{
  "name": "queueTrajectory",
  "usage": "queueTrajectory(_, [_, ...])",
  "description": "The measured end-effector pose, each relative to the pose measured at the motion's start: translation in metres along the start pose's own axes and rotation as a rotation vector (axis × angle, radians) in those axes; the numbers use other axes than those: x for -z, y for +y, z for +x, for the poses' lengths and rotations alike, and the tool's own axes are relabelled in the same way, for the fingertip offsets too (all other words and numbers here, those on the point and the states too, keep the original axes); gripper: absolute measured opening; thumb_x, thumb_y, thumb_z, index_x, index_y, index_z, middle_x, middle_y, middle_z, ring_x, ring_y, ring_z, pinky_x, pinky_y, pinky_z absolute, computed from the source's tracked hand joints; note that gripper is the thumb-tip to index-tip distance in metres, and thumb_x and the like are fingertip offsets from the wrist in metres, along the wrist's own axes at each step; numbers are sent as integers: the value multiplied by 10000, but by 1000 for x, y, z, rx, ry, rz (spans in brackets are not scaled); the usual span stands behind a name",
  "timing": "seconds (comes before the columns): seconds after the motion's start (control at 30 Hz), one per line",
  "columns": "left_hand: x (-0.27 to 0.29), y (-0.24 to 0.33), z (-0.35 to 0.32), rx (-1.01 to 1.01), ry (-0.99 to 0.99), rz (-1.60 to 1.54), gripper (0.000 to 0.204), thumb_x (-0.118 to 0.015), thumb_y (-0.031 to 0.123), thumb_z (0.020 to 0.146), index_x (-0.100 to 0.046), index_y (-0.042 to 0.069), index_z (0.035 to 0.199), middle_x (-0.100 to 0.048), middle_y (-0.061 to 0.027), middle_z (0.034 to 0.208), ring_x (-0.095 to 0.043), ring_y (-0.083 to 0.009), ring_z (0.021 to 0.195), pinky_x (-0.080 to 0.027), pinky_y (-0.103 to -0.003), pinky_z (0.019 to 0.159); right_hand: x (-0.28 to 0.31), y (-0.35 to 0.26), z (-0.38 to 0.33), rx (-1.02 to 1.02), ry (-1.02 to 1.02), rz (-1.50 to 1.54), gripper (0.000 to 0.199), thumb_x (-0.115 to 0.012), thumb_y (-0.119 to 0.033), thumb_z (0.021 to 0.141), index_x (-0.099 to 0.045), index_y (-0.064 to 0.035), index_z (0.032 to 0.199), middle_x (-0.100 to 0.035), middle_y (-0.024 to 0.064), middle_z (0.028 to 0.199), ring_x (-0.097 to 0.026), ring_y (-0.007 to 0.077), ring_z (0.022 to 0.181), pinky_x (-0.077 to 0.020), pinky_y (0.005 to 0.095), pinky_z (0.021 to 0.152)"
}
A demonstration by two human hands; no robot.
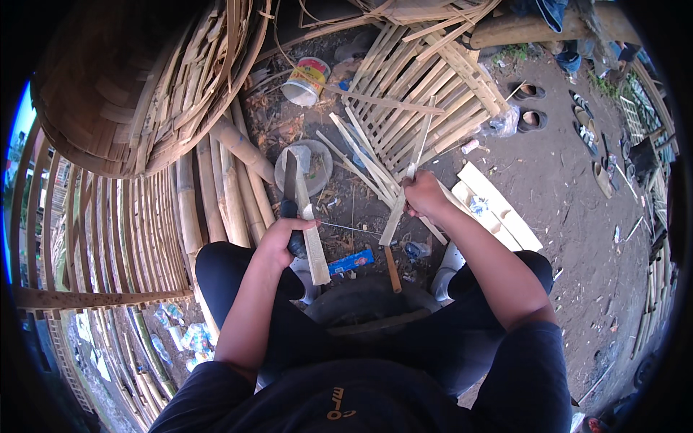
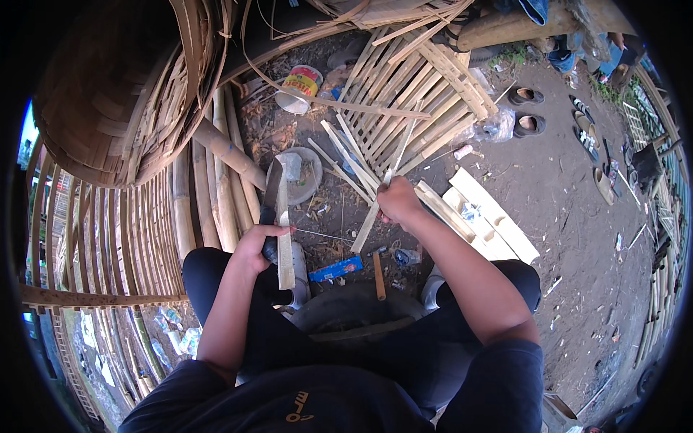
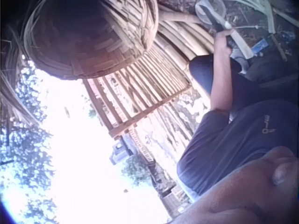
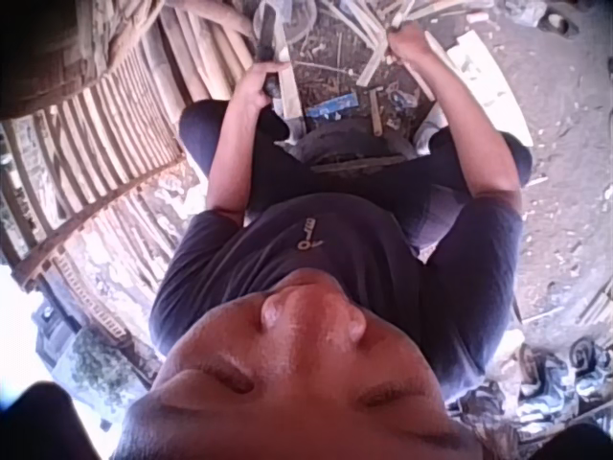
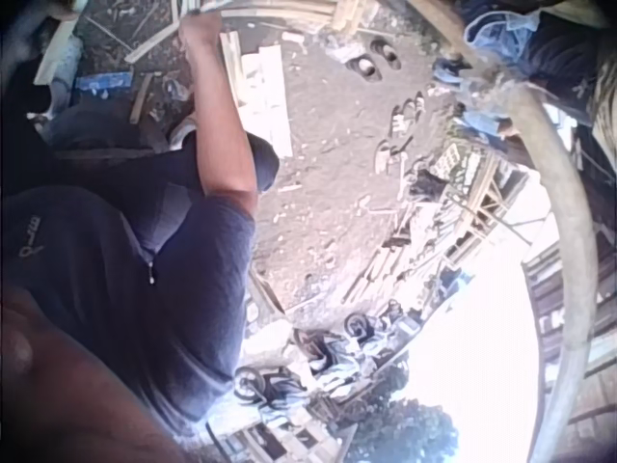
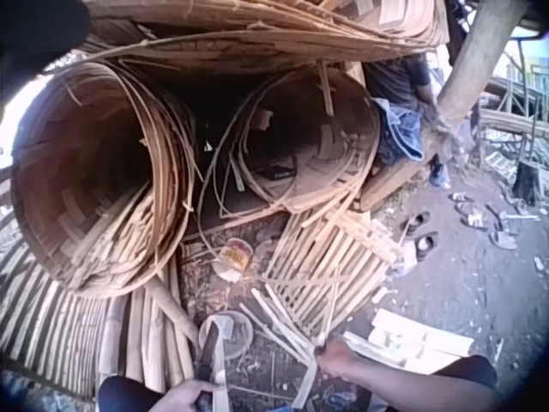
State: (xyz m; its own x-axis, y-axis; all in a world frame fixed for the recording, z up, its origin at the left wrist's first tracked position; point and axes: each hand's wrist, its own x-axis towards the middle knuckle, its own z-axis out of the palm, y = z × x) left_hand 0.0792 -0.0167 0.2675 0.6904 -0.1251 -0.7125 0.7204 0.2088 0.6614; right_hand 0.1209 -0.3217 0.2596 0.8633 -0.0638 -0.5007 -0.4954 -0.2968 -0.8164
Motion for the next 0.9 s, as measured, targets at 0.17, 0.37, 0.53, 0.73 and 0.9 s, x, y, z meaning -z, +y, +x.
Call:
queueTrajectory(0.17, [7, -3, -6, 55, -7, 36, 306, -671, 71, 776, -635, -27, 1064, -689, -95, 968, -637, -202, 845, -493, -342, 798, 3, 3, 3, -13, 45, -62, 261, -492, -138, 931, -528, 118, 894, -607, 163, 614, -581, 203, 426, -429, 327, 349])
queueTrajectory(0.37, [19, -3, -12, 112, -6, 17, 309, -667, 67, 772, -639, -20, 1068, -693, -90, 973, -643, -196, 852, -498, -333, 780, 24, 18, 11, 1, -40, -291, 255, -491, -120, 922, -520, 133, 920, -596, 158, 594, -590, 206, 436, -443, 327, 358])
queueTrajectory(0.53, [32, 3, -17, 99, 30, -13, 313, -666, 77, 761, -638, -24, 1056, -684, -84, 942, -651, -203, 854, -513, -328, 779, 43, 27, 7, 114, -81, -723, 152, -551, -20, 730, -638, 70, 643, -648, 216, 622, -677, 320, 600, -549, 392, 628])
queueTrajectory(0.73, [46, 0, -13, 47, 65, -81, 264, -664, 49, 761, -645, -24, 1015, -680, -99, 921, -649, -217, 882, -498, -342, 865, 51, 42, -7, 132, -339, -1224, 165, -588, -6, 675, -692, 71, 778, -679, 249, 802, -690, 370, 778, -548, 425, 707])
queueTrajectory(0.9, [46, 2, -15, 91, 76, -118, 246, -662, 58, 770, -651, -20, 1002, -679, -93, 909, -649, -212, 865, -506, -336, 839, 39, 29, -17, 60, -611, -1319, 196, -596, -32, 706, -704, 60, 841, -677, 260, 921, -677, 369, 888, -544, 428, 754])
